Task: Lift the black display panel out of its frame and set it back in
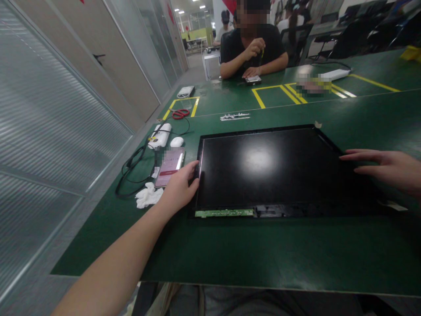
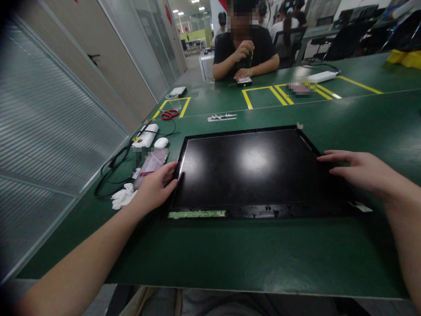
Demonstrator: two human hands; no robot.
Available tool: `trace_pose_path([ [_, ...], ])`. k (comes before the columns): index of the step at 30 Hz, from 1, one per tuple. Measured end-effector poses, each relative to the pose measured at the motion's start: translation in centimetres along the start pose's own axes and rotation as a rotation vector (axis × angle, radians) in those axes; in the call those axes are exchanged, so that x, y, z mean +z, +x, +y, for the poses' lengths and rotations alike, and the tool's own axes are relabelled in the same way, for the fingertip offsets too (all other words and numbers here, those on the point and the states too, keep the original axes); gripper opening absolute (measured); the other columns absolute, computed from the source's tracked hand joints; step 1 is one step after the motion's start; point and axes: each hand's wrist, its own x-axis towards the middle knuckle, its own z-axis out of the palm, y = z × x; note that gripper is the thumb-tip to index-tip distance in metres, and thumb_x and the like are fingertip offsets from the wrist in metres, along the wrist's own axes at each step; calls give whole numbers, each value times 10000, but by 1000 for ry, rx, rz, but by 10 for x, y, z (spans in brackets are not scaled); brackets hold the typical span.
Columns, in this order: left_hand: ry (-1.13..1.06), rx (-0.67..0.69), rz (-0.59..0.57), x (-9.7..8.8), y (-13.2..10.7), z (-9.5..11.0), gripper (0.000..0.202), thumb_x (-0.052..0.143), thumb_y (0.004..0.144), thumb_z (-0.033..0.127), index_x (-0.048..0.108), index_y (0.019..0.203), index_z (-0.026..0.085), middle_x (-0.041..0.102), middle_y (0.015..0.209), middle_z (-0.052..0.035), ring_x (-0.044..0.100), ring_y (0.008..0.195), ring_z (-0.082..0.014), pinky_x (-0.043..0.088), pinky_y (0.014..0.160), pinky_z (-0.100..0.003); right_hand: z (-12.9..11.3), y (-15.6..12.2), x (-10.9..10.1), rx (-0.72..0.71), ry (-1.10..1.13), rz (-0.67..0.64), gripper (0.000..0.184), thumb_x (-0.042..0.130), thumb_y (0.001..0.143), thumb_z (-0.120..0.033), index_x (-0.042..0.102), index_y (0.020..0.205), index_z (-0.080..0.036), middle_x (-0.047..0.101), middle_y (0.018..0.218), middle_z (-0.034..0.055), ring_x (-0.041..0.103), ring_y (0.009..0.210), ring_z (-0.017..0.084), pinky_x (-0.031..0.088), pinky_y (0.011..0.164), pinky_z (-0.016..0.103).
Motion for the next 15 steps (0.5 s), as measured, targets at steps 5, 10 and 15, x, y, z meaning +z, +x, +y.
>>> trace_pose_path([
  [5, 95, 43, -16, -3, -3, 3, 502, 551, 872, 282, 555, 1361, 167, 603, 1394, -159, 602, 1257, -322, 494, 1055, -517, -4, 0, 1, 21, -73, 32, 431, 449, 390, -240, 598, 794, -260, 497, 1084, -3, 447, 947, 202, 272, 848, 353],
  [10, 216, 176, -174, -17, -10, 16, 679, 697, 816, 506, 536, 1416, 231, 299, 1629, -150, 339, 1464, -384, 364, 1148, -548, -12, -1, 1, 41, -193, 45, 432, 429, 402, -294, 598, 797, -251, 520, 1052, 13, 489, 863, 234, 321, 790, 392],
  [15, 272, 305, -328, -27, -12, 17, 734, 718, 796, 561, 507, 1456, 318, 224, 1664, -98, 393, 1436, -378, 383, 1136, -527, -8, 0, 3, 21, -257, 65, 418, 429, 435, -364, 595, 808, -272, 567, 952, 21, 524, 747, 226, 383, 679, 390],
])
